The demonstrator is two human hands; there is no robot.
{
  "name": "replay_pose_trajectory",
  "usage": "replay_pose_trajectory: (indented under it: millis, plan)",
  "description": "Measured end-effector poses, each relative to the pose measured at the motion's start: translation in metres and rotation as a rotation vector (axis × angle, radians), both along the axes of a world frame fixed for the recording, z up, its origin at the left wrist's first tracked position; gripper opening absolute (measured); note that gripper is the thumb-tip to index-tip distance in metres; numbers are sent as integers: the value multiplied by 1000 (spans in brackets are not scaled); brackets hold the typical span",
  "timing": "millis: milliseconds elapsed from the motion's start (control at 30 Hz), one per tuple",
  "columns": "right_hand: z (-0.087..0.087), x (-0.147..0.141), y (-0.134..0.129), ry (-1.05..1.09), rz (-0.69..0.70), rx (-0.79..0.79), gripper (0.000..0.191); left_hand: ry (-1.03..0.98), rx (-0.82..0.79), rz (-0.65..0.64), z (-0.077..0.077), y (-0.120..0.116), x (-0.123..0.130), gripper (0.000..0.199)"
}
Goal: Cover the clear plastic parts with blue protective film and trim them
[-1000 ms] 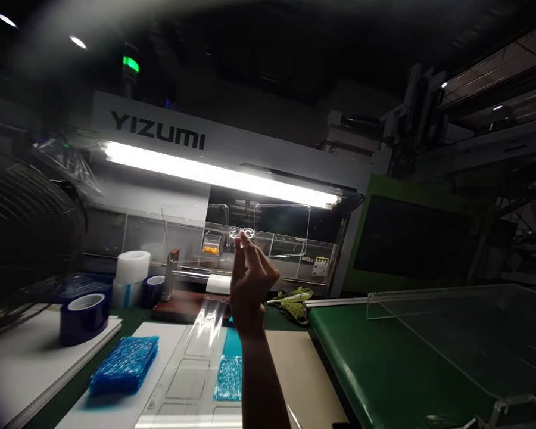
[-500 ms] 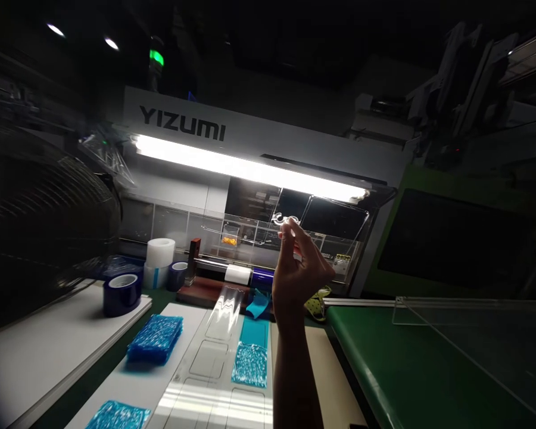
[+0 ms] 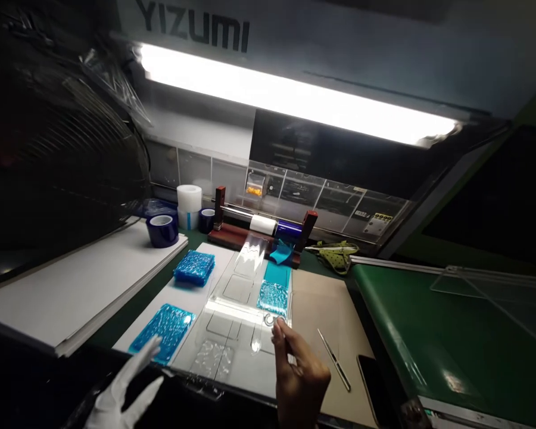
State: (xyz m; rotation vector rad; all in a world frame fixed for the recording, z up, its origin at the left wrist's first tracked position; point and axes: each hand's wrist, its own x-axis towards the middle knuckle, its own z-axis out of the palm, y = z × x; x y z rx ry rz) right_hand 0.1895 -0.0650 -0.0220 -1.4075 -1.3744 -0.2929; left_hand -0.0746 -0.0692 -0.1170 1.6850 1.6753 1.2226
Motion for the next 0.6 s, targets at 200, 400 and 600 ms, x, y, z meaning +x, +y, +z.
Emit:
replay_pose_trajectory:
  millis: [200,400,600]
  plan:
    - [-8,-2,-19,-33,-41,-41,13,120,148,-229,49,26,-13,70]
    - [-4,3,-26,-97,-71,-50,12,571,307,-261,99,33,14,104]
    - [4,2,-26,-132,-29,-36,9,901,484,-287,114,49,55,135]
